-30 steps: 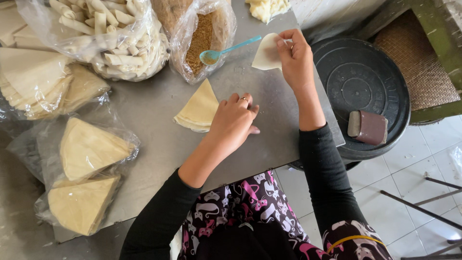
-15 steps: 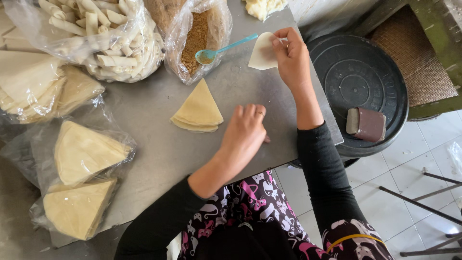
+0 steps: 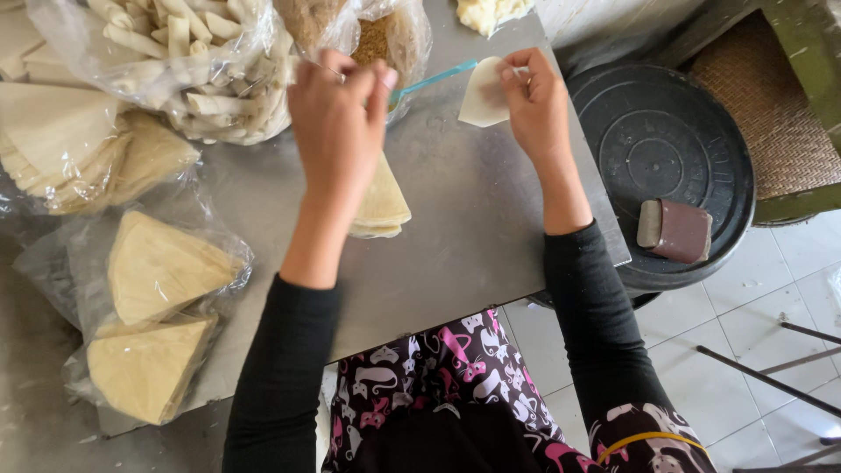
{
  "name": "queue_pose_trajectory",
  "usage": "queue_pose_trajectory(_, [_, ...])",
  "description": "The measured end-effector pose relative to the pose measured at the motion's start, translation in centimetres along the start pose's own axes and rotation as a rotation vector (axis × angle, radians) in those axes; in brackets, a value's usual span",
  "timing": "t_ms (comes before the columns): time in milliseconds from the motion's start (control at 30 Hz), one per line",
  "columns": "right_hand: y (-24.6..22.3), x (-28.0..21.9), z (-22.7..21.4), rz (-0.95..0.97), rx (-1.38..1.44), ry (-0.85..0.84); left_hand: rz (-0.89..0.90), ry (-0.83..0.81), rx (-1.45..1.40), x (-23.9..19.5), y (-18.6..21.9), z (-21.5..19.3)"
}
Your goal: The person folds triangular pastry sheets, adds a granular filling with a spoon, and seals the edges to form samosas. The person handles the pastry sheets and filling repeatedly, placing finished units aside.
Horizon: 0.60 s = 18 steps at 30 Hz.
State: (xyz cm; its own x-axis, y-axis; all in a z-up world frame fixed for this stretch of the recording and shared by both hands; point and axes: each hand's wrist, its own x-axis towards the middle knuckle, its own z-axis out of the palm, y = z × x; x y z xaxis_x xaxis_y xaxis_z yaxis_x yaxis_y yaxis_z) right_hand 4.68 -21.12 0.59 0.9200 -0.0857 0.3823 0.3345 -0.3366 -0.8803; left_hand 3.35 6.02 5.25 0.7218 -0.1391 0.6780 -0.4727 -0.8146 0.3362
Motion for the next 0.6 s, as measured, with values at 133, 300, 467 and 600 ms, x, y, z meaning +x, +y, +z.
queue_pose_trajectory(133, [-0.5, -0.1, 0.4, 0.034, -0.160, 0.039, 0.016, 0.095, 0.064, 1.6, -2.0, 0.9])
queue_pose_trajectory(300, [-2.0, -0.5, 0.3, -0.116, -0.148, 0.096, -0.019, 0.090, 0.112, 0.7, -2.2, 1.5])
queue_pose_trajectory(467, [-6.0, -1.5, -1.0, -0.228, -0.238, -0.170, 0.005, 0.114, 0.022, 0.0, -1.3, 0.7])
queue_pose_trajectory(600, [-8.5, -1.8, -2.1, -0.125, -0.199, -0.740, 0.024, -0.050, -0.124, -0.9, 0.3, 1.0])
